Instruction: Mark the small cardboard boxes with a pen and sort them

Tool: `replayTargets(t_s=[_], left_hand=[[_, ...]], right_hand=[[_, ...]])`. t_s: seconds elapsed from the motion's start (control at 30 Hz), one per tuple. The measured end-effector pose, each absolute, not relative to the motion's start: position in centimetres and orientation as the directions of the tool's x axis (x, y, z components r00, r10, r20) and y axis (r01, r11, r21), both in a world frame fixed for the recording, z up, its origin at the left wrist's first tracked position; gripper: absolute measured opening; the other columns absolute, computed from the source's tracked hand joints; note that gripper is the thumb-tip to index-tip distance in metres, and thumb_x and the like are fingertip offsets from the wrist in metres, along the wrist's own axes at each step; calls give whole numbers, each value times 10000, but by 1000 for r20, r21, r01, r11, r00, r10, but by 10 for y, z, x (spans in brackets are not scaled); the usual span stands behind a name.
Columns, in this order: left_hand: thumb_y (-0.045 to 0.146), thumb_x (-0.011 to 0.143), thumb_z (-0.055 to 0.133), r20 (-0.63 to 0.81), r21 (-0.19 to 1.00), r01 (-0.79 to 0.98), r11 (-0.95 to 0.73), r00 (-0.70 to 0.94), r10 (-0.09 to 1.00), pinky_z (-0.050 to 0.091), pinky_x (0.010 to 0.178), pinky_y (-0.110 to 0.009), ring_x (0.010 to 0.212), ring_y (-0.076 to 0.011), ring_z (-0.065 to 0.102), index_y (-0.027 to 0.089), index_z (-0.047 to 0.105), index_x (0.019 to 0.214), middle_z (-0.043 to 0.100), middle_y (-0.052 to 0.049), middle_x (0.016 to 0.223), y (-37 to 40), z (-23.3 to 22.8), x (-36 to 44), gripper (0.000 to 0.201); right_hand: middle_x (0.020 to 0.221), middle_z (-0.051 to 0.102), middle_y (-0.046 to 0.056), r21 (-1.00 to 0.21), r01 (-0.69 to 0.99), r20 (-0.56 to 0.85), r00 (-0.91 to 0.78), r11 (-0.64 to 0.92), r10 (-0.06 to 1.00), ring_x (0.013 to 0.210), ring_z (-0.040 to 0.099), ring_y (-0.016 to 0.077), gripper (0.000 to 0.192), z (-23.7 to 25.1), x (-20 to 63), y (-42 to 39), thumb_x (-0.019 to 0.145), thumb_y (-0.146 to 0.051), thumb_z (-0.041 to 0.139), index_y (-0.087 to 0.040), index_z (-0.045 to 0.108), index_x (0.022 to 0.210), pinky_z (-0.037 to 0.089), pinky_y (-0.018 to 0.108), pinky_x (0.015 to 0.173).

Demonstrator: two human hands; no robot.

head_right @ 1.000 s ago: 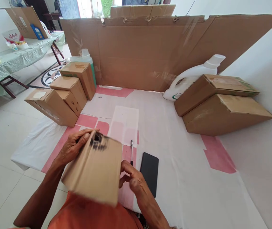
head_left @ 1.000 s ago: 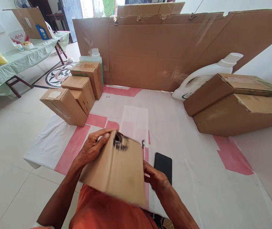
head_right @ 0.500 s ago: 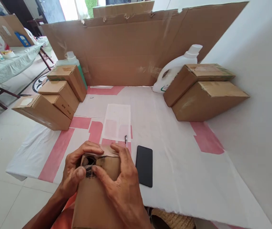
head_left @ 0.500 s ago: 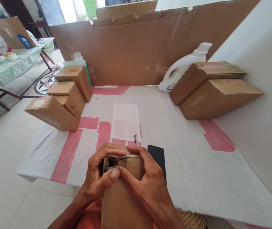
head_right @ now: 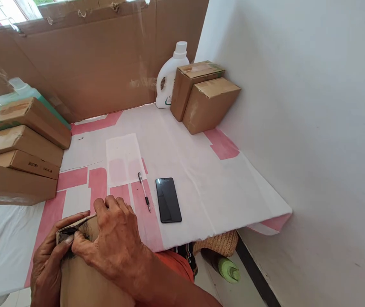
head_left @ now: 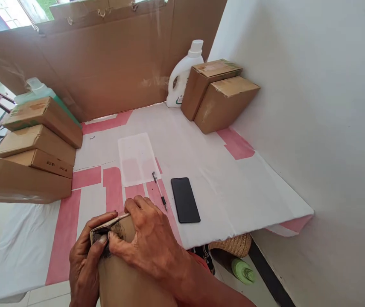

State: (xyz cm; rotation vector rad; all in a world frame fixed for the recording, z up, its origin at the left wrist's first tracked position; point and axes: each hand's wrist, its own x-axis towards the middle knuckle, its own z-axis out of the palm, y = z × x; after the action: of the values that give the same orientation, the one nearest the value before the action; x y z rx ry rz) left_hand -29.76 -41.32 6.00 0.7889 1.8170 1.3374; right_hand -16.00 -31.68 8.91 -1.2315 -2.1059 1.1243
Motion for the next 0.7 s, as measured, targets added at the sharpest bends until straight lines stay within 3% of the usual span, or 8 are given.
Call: replayTargets(t_s=[0.13,0.23,0.3,0.37,0.43,0.5,0.6,0.7], left_hand=[[454,891,676,-172,961,110,253,-481,860,577,926,-317,1146,-287,689,272,768,1149,761,-29,1248,-405,60,-298,330],[464,907,654,-201,959,84,272,-477,856,570,882,-304,1122,-281,688,261,754,1165,753,-41,1250,-403,61,-295,343],[486,891,664,-227,958,51,284,-471,852,569,817,-296,1067,-276,694,259,740,1175,744,-48,1250,-404,60,-294,371],[527,841,699,-231,963,27,270,-439,868,573,773,-305,1026,-283,694,266,714,1216,734,-57,1248,-405,58,-294,458],[571,780,729,-211,972,16,234,-378,901,577,784,-328,1033,-301,685,273,670,1286,716,-70,1265,-404,55,-295,591],[602,771,714,-207,976,11,218,-281,937,569,823,-351,1041,-308,677,275,608,1367,700,-81,1271,-402,52,-297,688],[600,815,674,-204,978,12,209,-169,964,550,846,-359,1015,-293,670,273,560,1397,692,-80,1224,-398,52,-296,677],[566,865,654,-171,982,41,182,-189,967,528,885,-356,1058,-285,644,263,579,1338,671,-75,1206,-395,54,-292,566]], right_hand=[[980,675,61,-857,471,-49,-478,209,877,956,644,265,240,89,-152,-314,790,-324,790,-214,622,922,529,409,887],[1155,700,71,-969,237,-60,-506,72,861,1079,657,250,307,80,-133,-303,902,-432,727,-228,630,1110,514,385,949],[1198,702,72,-996,84,-71,-429,-38,900,1076,674,227,373,63,-118,-290,1013,-563,553,-248,598,1207,523,355,912],[1001,715,63,-982,172,-124,-299,-75,946,899,691,221,402,38,-106,-276,1058,-602,429,-242,598,1118,515,340,787],[744,654,27,-890,451,-186,-222,-68,957,702,653,225,294,11,-102,-267,1022,-520,556,-238,583,943,453,332,676],[631,603,11,-773,632,-224,-191,-55,956,624,632,231,213,-10,-102,-267,930,-343,695,-246,545,814,392,325,636],[620,606,17,-764,643,-205,-174,-46,963,596,629,213,195,-22,-107,-275,897,-159,639,-252,535,760,324,315,615],[561,573,-3,-819,573,-171,-205,-24,964,519,565,170,221,-24,-106,-277,882,-143,610,-256,545,703,271,304,568]])
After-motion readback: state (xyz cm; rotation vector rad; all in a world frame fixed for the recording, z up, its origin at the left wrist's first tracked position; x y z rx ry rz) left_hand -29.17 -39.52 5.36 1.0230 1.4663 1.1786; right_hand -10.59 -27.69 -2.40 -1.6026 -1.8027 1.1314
